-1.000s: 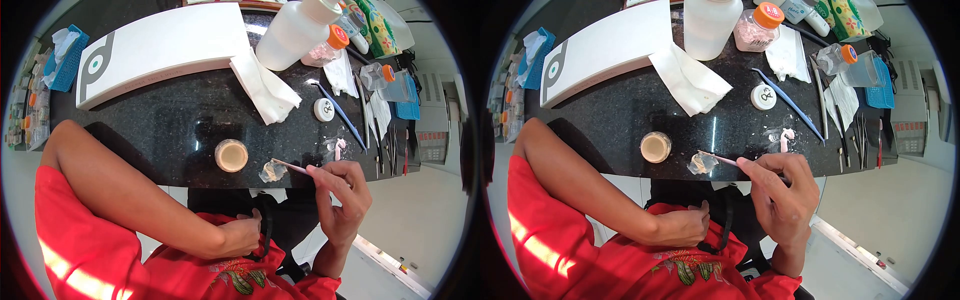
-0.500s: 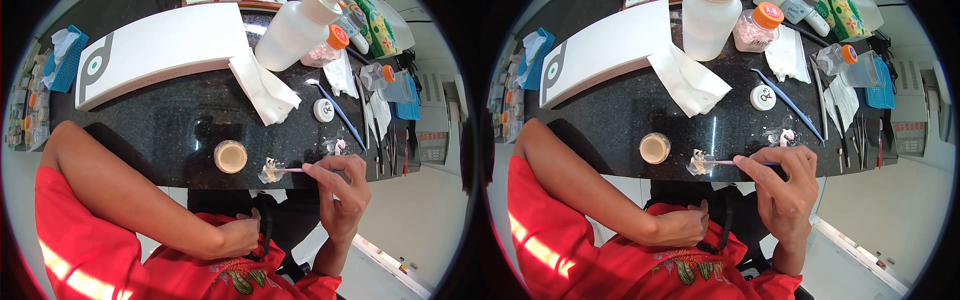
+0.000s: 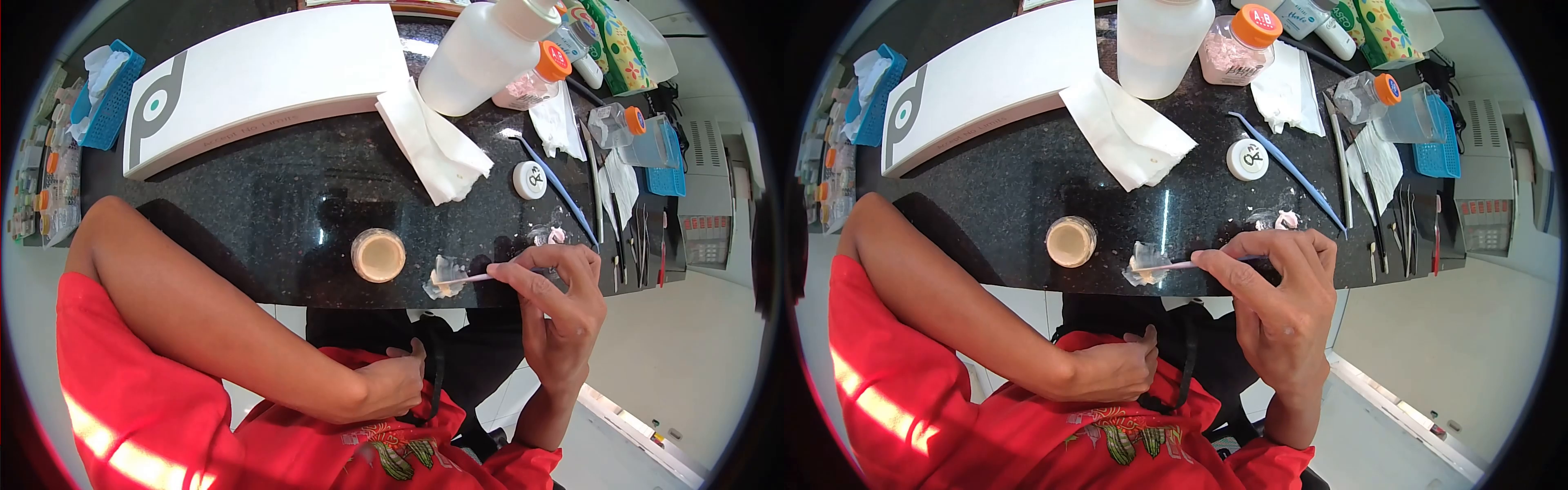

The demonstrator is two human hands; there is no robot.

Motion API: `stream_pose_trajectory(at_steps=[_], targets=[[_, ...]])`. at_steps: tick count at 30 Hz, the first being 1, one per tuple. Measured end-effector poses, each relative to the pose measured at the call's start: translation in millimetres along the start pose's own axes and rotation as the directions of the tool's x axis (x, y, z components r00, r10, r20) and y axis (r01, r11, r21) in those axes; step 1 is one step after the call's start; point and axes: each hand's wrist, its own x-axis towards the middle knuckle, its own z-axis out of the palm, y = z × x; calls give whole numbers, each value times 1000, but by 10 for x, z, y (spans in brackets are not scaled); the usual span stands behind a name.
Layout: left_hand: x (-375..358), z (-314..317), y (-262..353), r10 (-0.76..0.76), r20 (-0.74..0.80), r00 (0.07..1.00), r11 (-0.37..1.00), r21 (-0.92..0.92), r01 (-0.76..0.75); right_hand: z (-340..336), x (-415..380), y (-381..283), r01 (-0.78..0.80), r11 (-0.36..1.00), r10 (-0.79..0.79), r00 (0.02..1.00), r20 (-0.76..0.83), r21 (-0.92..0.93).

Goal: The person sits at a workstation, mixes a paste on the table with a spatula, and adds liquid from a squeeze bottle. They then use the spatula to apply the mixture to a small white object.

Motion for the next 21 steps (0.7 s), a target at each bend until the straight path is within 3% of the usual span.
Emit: stream_pose_trajectory(at_steps=[9,15,21], targets=[[2,-4,-8,4,0,1000,999,-34,-4,31,87,0,-6,1000,6,999,-44,-2],[17,-1,-5,34,29,999,999,-5,-34,-22,41,30,38,999,-38,999,17,-11],[-10,-5,3,-11,-6,1000,1000,17,11,-53,-117,-15,-80,997,80,995,-62,8]])
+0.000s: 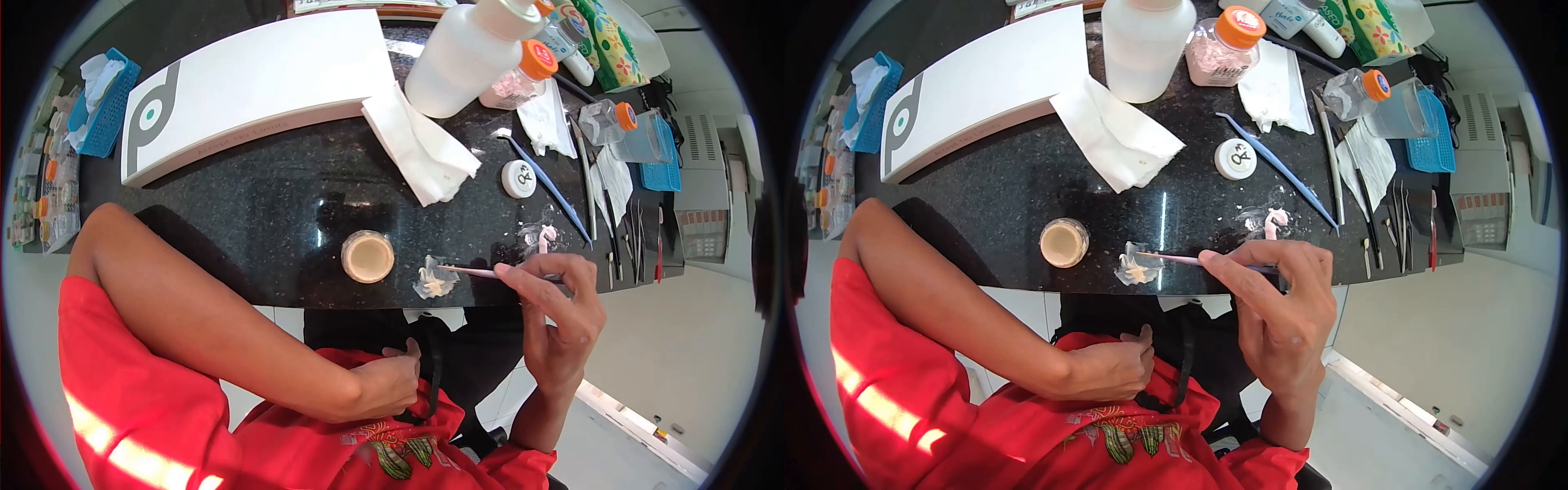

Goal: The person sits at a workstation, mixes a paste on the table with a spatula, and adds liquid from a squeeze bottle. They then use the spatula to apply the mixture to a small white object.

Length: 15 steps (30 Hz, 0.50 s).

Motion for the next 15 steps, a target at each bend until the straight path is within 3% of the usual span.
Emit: stream_pose_trajectory(at_steps=[8,13,15], targets=[[16,47,25,-65,-52,997,998,-23,64,49,-168,-99,-35,997,36,999,-16,64],[-5,-12,-16,-38,-11,999,999,-12,38,85,-293,-152,-59,996,62,996,-62,63],[-4,-11,-13,-16,3,1000,1000,-5,16,109,-333,-168,-99,984,109,992,-63,147]])
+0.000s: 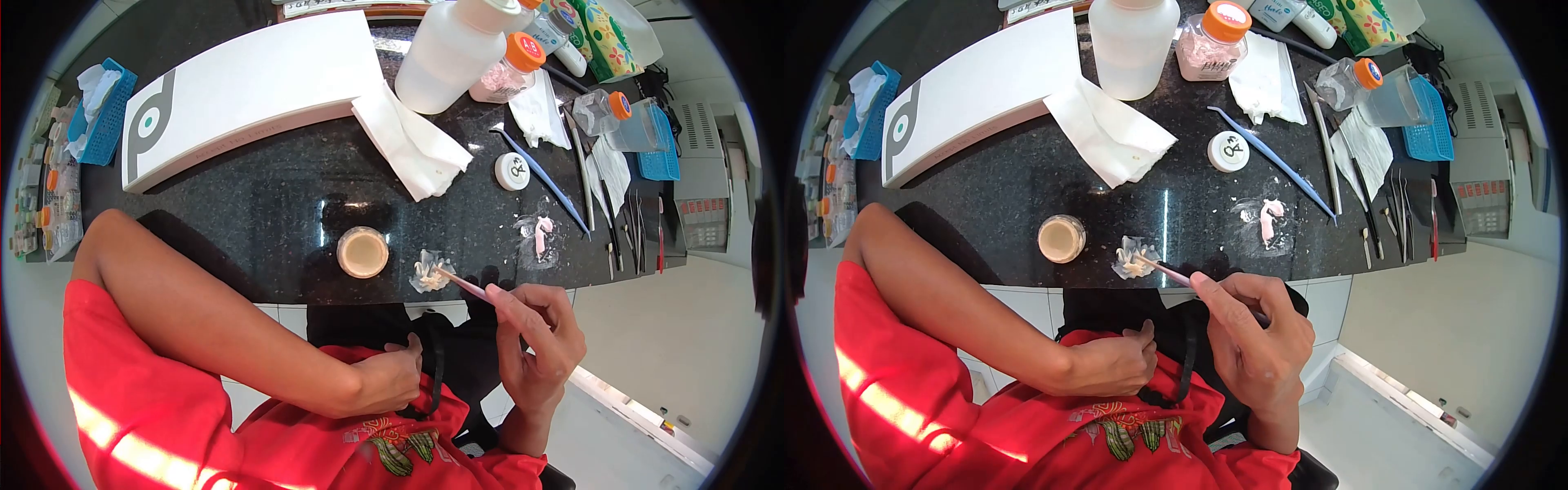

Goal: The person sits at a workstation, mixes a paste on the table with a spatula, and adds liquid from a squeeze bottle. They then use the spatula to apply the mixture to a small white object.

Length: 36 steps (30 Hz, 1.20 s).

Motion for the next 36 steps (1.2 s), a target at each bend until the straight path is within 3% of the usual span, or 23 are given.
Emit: stream_pose_trajectory(at_steps=[7,18,36], targets=[[10,26,10,-22,-23,999,1000,-7,22,37,-67,-11,-58,998,59,998,21,-21],[-13,0,-13,-4,-33,999,1000,-15,3,76,-145,-10,24,1000,-24,1000,3,-11],[-5,3,-3,26,2,1000,999,-23,-26,144,-213,-43,-6,1000,5,1000,-26,-27]])
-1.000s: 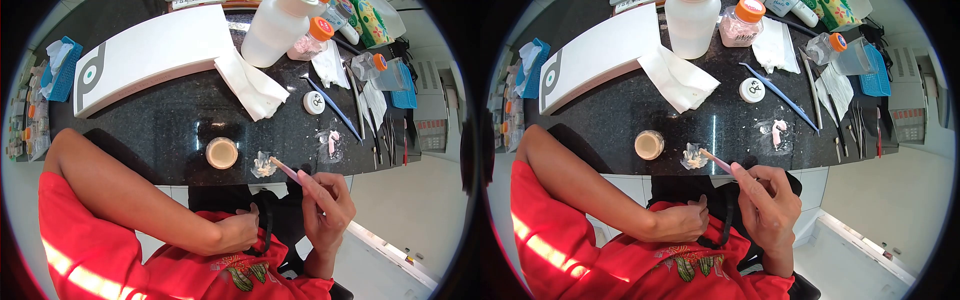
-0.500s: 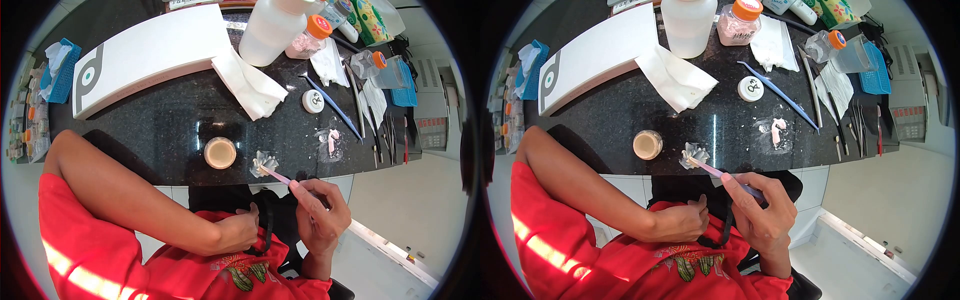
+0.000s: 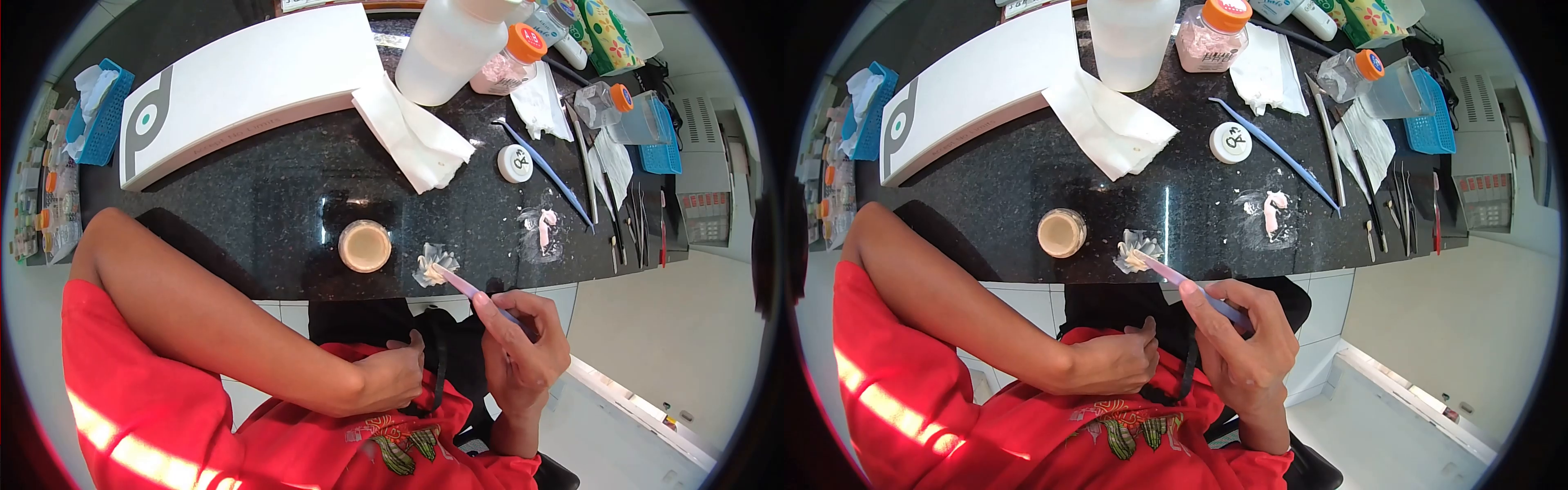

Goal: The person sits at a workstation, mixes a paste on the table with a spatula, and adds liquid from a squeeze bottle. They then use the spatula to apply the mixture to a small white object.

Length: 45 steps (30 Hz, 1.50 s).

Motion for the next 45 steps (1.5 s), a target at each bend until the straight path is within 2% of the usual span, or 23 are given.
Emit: stream_pose_trajectory(at_steps=[2,5,13,18,28,37,45], targets=[[21,39,28,-31,-34,999,1000,-1,31,-33,-6,-42,-11,1000,11,1000,4,-12],[5,-29,-22,0,15,1000,1000,4,0,-27,-7,-37,-21,1000,21,1000,13,-13],[8,14,-3,-17,-20,1000,1000,8,18,-51,-3,-48,-26,999,26,1000,-3,-22],[35,49,35,-42,-26,999,999,-5,42,-69,15,-76,-34,999,35,998,57,-13],[15,3,-4,-21,-11,1000,1000,2,21,-46,25,-40,-11,1000,10,1000,27,8],[20,48,28,-34,-47,998,999,2,34,-52,42,-3,-73,996,73,997,17,44],[10,40,23,-32,-50,998,999,9,33,-66,82,-26,-31,999,31,999,11,24]])
